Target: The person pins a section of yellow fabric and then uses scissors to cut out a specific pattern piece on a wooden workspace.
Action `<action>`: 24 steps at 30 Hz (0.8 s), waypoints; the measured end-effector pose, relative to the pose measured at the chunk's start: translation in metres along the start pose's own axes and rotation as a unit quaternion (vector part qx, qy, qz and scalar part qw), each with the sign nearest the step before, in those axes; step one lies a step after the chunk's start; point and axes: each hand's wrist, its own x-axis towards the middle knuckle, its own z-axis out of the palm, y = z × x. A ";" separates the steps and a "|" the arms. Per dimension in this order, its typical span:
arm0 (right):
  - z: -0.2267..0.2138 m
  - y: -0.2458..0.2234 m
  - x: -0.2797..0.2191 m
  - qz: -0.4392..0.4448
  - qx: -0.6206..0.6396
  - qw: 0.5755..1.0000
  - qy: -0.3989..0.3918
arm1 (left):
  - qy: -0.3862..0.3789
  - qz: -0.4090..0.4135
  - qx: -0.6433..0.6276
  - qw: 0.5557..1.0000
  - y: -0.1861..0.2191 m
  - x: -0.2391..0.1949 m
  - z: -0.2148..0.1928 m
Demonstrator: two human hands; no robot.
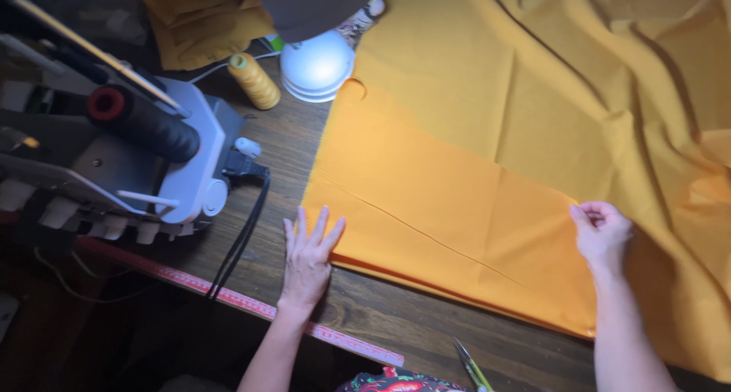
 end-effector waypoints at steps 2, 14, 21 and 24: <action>0.000 0.015 0.002 -0.015 0.010 1.000 -0.004 | 0.020 -0.003 0.007 1.000 0.002 0.001 -0.001; 0.002 0.029 0.011 0.031 0.047 0.998 -0.016 | 0.187 0.067 -0.021 0.980 -0.001 -0.001 -0.015; 0.006 0.021 0.010 0.040 0.058 0.997 -0.002 | 0.166 0.029 -0.015 0.986 -0.002 -0.006 -0.011; 0.005 0.019 0.006 0.041 0.057 0.998 0.000 | 0.084 -0.005 -0.071 0.994 0.003 0.004 -0.036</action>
